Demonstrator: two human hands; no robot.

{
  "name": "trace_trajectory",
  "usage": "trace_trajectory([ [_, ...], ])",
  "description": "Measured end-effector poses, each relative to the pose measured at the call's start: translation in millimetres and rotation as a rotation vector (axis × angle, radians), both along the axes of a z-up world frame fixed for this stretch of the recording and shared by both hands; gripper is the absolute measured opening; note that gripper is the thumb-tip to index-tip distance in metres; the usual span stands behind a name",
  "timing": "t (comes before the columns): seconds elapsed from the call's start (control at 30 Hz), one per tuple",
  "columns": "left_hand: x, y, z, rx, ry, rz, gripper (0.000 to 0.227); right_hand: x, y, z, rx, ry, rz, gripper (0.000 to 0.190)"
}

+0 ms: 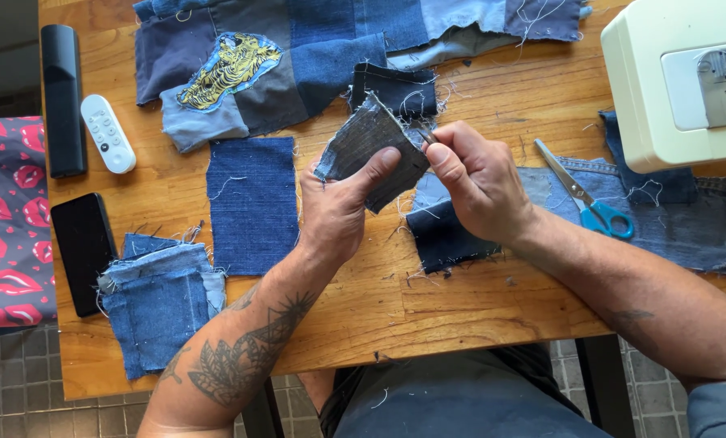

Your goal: Trimming loose threads from denim patches and arranging them on a workbench.

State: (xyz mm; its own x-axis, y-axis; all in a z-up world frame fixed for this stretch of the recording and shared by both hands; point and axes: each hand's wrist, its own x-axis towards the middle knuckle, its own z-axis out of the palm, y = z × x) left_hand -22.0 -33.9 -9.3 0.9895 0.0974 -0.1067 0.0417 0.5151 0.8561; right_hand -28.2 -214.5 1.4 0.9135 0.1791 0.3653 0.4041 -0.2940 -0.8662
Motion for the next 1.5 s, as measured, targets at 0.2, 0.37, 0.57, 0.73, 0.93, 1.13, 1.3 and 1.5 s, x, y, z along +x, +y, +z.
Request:
trace_trajectory([
  [0.2, 0.1, 2.2, -13.8, 0.080, -0.021, -0.003, 0.024, 0.5, 0.1, 0.4, -0.064, 0.001, 0.006, 0.024],
  [0.37, -5.2, -4.4, -10.4, 0.064, 0.006, 0.014, 0.024, 1.9, 1.5, 1.6, -0.051, -0.047, 0.013, 0.022],
  [0.57, -6.0, -2.3, -18.5, 0.056, -0.006, -0.032, 0.025, 3.8, 1.7, 2.4, -0.048, -0.118, -0.011, 0.021],
  [0.73, -5.7, -2.9, -14.0, 0.037, -0.005, -0.038, 0.026, 2.8, 0.2, 0.1, 0.019, -0.066, -0.017, 0.025],
  [0.93, 2.0, 5.0, -2.0, 0.105, -0.063, 0.054, 0.018, 6.9, 0.9, -5.0, 0.162, 0.065, 0.057, 0.024],
  [1.13, 0.4, 6.8, 27.2, 0.272, -0.093, 0.115, 0.010, 4.9, 4.5, -6.3, 0.224, 0.181, -0.035, 0.009],
  [1.3, 8.0, 12.3, 7.6, 0.200, -0.082, 0.099, 0.013, 5.0, 9.7, -3.7, 0.291, 0.241, 0.012, 0.013],
  [1.5, -0.2, 12.5, 32.2, 0.159, -0.047, 0.083, 0.024, 8.7, 3.4, 3.5, 0.308, 0.253, -0.101, 0.017],
])
